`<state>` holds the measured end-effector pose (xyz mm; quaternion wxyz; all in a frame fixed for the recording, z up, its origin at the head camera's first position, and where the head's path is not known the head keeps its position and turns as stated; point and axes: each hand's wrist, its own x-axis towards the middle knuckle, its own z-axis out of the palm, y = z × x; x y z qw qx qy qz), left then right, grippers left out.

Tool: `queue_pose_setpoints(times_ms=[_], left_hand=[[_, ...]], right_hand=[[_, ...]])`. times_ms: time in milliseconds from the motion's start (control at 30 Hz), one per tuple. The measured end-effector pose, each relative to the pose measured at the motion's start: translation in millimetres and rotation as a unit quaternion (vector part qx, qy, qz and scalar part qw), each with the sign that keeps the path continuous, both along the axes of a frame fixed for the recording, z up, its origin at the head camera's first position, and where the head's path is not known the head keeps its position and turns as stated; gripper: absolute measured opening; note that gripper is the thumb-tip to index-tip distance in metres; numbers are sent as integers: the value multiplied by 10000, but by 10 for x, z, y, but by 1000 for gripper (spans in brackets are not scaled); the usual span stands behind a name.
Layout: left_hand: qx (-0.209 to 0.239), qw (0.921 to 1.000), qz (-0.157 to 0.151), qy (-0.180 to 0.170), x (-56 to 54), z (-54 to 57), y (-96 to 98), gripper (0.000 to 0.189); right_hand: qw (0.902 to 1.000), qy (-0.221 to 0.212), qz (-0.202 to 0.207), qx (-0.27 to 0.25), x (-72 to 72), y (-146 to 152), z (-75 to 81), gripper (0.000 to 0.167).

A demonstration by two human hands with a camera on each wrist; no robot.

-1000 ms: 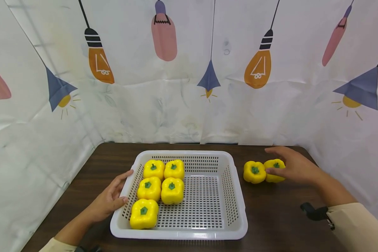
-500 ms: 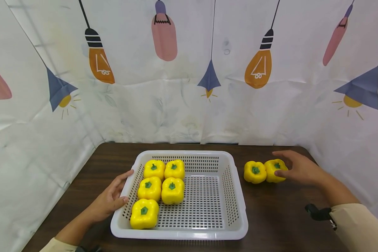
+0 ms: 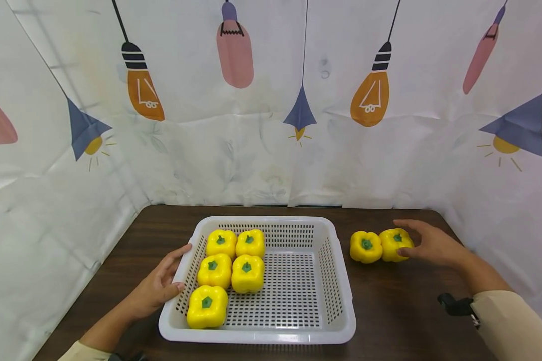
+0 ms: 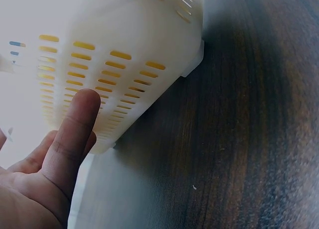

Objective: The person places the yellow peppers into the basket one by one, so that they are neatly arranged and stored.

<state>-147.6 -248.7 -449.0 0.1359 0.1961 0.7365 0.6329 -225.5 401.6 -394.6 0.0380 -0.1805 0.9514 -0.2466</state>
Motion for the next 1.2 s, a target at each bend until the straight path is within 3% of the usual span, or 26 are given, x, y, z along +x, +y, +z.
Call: queue_pose_setpoints(times_ms=[367, 700, 1200], left_hand=[[27, 9998, -145, 108, -8, -6, -6, 83], [-61, 10000, -29, 19, -2, -12, -5, 84], [6, 9999, -12, -115, -10, -14, -8, 84]], right_hand=[[9995, -134, 183, -197, -26, 73, -85, 75], [9999, 46, 38, -138, -19, 129, -108, 74], [9990, 414, -93, -126, 108, 143, 160, 72]])
